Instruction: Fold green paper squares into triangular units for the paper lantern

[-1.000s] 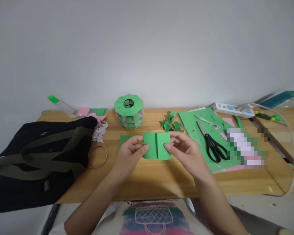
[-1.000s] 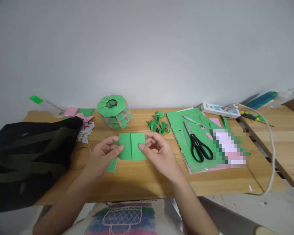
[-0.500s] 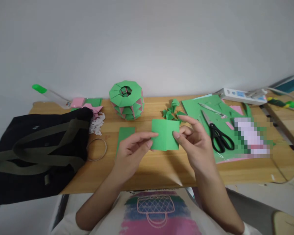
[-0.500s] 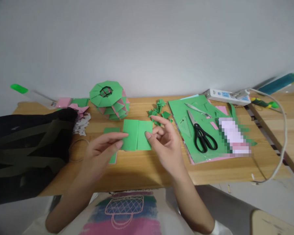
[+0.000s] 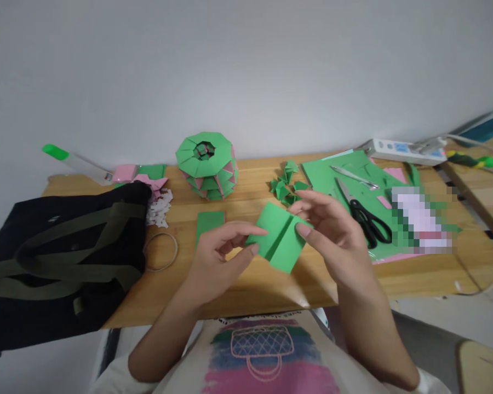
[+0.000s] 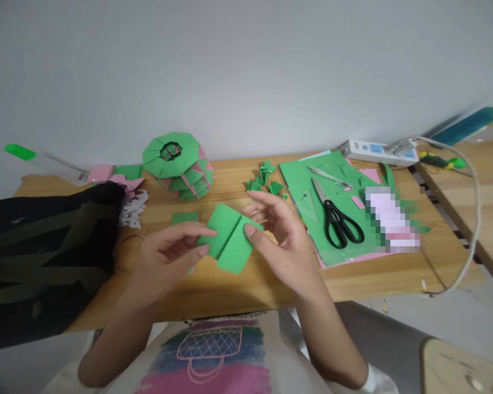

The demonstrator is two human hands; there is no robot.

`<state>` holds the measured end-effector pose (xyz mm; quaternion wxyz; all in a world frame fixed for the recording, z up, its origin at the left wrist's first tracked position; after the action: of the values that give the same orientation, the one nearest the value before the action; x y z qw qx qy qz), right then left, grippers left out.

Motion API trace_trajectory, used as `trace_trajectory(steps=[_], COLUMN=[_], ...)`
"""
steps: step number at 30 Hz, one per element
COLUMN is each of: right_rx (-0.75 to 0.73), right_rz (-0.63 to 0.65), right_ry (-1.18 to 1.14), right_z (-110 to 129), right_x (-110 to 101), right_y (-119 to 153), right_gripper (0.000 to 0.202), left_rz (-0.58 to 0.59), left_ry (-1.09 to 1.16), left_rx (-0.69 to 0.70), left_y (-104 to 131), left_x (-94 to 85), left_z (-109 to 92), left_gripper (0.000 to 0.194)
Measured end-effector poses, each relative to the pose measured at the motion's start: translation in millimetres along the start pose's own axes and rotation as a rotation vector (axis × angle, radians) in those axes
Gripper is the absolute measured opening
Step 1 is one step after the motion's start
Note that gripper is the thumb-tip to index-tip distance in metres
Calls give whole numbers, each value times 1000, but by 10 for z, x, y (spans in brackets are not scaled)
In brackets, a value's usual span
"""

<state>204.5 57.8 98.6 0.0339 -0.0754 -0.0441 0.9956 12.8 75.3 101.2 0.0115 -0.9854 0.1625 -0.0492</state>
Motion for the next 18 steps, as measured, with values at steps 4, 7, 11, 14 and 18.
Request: trace_trajectory(steps=[4,7,11,14,18], right_rx=[121,239,216,168,135], right_rz=[266,416,320,73,-93], right_ry=[-11,-42,-46,-37,-17], right_z=[89,154,171,142,134], right_x=[-43,-14,31,53,84], right_y=[-93,-141,-111,-29,80], right_gripper=[41,40,34,36,34], left_rz=[255,446,229,-16,-170], left_ry=[-184,-237,-13,205,344], left_rx=[-29,12,74,94,18], left_y=[-201,-350,-405,-318,-180], left_x=[-61,-84,-137,-129,-14], left_z=[-175,-295,-276,-144,-1], left_gripper=[16,18,14,30,50])
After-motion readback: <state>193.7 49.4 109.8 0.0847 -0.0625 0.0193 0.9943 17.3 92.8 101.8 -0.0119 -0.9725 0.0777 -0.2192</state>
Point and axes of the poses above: each hand's wrist, its own y-axis away from the middle knuckle, its own x-axis out of the palm, z = x × y, the point moved 1 cm from there along -y, towards the middle knuckle, and after that the axes turned 9 degrees about y, right-handed, at the moved point
